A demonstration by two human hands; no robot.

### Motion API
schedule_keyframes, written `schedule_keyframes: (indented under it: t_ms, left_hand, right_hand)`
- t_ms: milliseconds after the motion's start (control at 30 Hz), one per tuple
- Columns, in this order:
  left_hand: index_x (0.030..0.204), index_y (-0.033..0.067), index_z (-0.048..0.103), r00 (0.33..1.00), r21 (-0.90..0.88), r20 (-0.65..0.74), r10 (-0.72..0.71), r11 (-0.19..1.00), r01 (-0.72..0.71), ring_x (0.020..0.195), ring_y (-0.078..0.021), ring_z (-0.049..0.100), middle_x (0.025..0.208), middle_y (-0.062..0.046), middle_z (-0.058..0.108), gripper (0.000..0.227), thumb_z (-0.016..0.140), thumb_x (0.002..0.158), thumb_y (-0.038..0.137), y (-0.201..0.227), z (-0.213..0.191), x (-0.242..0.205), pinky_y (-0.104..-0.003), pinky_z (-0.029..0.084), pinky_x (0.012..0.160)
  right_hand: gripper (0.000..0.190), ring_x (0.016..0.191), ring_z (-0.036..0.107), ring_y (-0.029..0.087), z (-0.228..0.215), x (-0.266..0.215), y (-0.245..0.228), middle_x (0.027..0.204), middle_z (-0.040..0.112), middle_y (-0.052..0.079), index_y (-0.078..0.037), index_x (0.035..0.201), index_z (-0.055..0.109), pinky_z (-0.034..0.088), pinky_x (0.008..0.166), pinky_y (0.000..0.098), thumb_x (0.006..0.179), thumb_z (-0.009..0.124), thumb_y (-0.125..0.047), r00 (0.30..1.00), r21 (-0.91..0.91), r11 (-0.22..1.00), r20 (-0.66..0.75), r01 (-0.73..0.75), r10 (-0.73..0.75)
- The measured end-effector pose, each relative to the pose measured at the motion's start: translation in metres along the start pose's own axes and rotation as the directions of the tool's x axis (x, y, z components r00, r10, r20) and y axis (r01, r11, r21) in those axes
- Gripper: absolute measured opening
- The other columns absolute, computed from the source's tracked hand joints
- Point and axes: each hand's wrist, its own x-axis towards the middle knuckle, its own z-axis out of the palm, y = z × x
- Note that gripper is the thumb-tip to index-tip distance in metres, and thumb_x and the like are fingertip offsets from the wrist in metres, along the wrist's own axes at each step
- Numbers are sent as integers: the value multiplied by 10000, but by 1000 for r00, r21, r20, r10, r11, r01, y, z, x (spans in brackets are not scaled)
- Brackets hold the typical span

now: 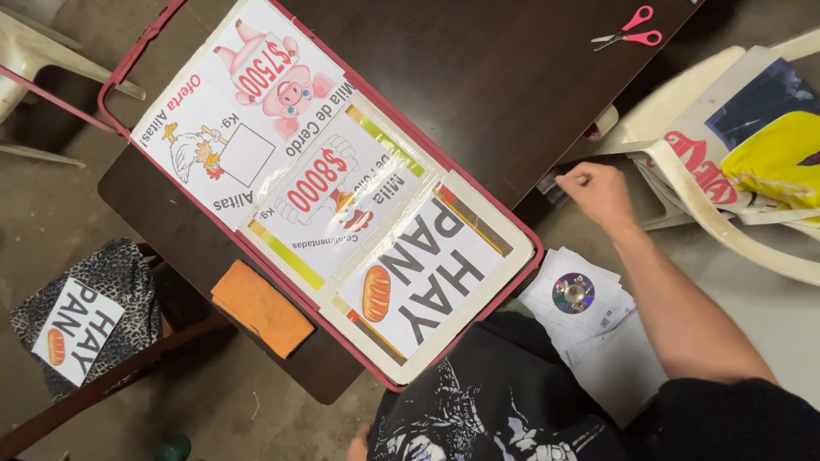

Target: Preparing and taping large printed signs on a table

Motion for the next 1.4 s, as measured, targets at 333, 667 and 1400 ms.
schedule_keyframes:
  t_ms: [333,667,1400]
  left_hand:
    - [1295,44,666,391,-224,-224,893,343,-912,1037,-176,694,1095,-45,745,476,673,929,349,314,-139,-192,-334,548,947]
    - [1188,91,664,-111,139,-131,985,-93,-986,926,-222,688,1104,-56,722,530,612,901,533,421,-169,-286,-368,540,823]
    - [879,154,629,-370,599,-369,853,-85,-796,657,-227,617,769,4,633,136,639,989,233,357,-262,-330,-402,416,515]
  right_hand:
    - [57,1122,727,267,-82,-104,-148,1015,742,125,-26,945,701,541,1045,335,975,749,-38,870,245,835,-100,492,-483]
    - [26,937,693,312,-70,-150,-235,975,723,211,45,921,721,577,1063,459,915,746,43,610,287,566,-91,773,-788]
    - [1117,1223,674,400,6,-97,-268,1242,666,326,106,1286,589,513,1139,480,829,489,-908,418,844,499,388,196,-821]
